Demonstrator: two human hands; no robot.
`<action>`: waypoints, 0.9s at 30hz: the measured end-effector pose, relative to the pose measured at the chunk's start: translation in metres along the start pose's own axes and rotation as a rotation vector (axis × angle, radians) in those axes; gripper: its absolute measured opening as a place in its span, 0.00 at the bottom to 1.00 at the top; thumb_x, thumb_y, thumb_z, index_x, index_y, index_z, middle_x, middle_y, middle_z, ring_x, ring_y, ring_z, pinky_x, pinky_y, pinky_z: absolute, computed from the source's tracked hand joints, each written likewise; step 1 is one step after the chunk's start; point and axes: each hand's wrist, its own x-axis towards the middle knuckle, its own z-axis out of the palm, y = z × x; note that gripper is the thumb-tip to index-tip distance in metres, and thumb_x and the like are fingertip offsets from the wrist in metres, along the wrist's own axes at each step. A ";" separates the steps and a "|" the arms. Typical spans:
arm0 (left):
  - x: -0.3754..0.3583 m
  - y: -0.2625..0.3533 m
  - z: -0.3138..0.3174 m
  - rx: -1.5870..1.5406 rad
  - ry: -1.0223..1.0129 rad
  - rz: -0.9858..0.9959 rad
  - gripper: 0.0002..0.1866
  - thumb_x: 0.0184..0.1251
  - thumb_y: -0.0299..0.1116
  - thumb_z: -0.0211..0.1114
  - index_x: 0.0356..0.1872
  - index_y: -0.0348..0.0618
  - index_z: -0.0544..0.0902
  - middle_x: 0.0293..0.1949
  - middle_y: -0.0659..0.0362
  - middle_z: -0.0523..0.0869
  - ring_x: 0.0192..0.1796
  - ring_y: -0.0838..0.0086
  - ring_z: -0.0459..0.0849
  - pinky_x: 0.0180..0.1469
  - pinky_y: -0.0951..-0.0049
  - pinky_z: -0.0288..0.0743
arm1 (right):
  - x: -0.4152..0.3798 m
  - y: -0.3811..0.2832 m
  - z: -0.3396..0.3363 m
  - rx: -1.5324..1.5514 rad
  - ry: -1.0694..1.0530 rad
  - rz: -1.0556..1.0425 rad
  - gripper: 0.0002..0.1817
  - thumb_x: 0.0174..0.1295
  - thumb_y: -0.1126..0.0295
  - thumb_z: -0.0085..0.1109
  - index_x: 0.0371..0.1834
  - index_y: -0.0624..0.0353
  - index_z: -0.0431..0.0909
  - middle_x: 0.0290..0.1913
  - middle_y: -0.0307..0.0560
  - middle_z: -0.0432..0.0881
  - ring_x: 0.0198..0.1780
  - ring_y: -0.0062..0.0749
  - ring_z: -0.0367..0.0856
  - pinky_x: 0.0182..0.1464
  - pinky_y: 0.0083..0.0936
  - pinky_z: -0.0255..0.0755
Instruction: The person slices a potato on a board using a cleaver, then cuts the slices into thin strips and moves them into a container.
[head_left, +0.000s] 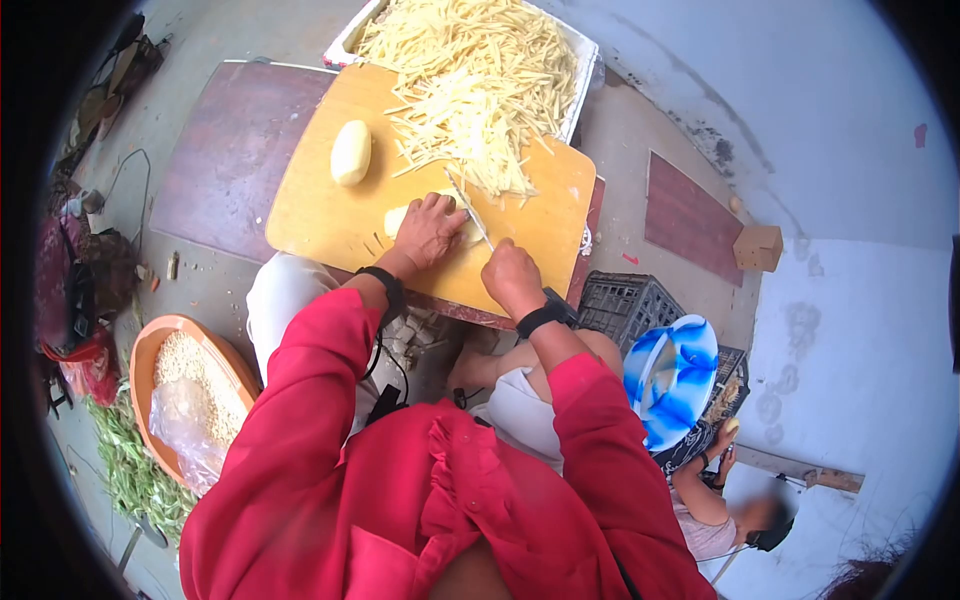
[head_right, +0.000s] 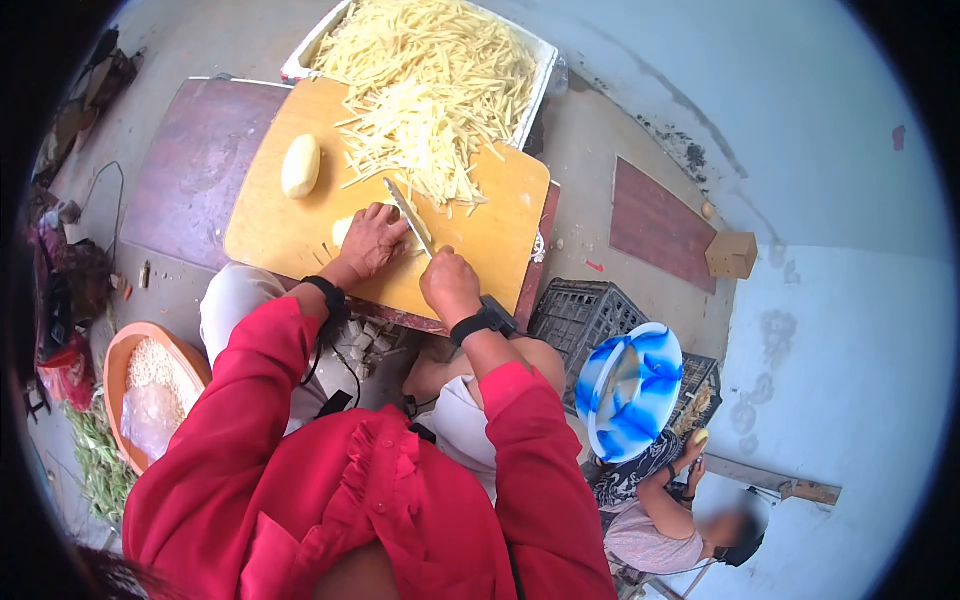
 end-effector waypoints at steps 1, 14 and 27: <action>0.000 0.000 0.001 0.002 -0.002 -0.003 0.17 0.56 0.42 0.65 0.48 0.57 0.80 0.44 0.58 0.75 0.51 0.61 0.74 0.48 0.58 0.69 | 0.003 -0.001 0.001 0.010 -0.006 0.000 0.10 0.60 0.72 0.47 0.34 0.71 0.74 0.31 0.70 0.82 0.37 0.62 0.84 0.42 0.48 0.79; 0.004 0.000 -0.002 -0.012 -0.015 -0.008 0.18 0.55 0.44 0.66 0.48 0.59 0.78 0.43 0.59 0.75 0.50 0.63 0.74 0.48 0.58 0.68 | 0.040 0.020 0.022 0.091 -0.090 0.044 0.11 0.60 0.71 0.48 0.39 0.68 0.75 0.36 0.71 0.82 0.43 0.65 0.82 0.48 0.51 0.76; 0.001 -0.002 0.004 0.006 -0.002 0.008 0.19 0.57 0.45 0.66 0.50 0.59 0.77 0.45 0.60 0.75 0.52 0.61 0.73 0.49 0.57 0.68 | -0.009 0.010 -0.003 0.102 -0.038 0.061 0.11 0.60 0.72 0.46 0.34 0.70 0.75 0.32 0.74 0.81 0.39 0.68 0.82 0.46 0.53 0.76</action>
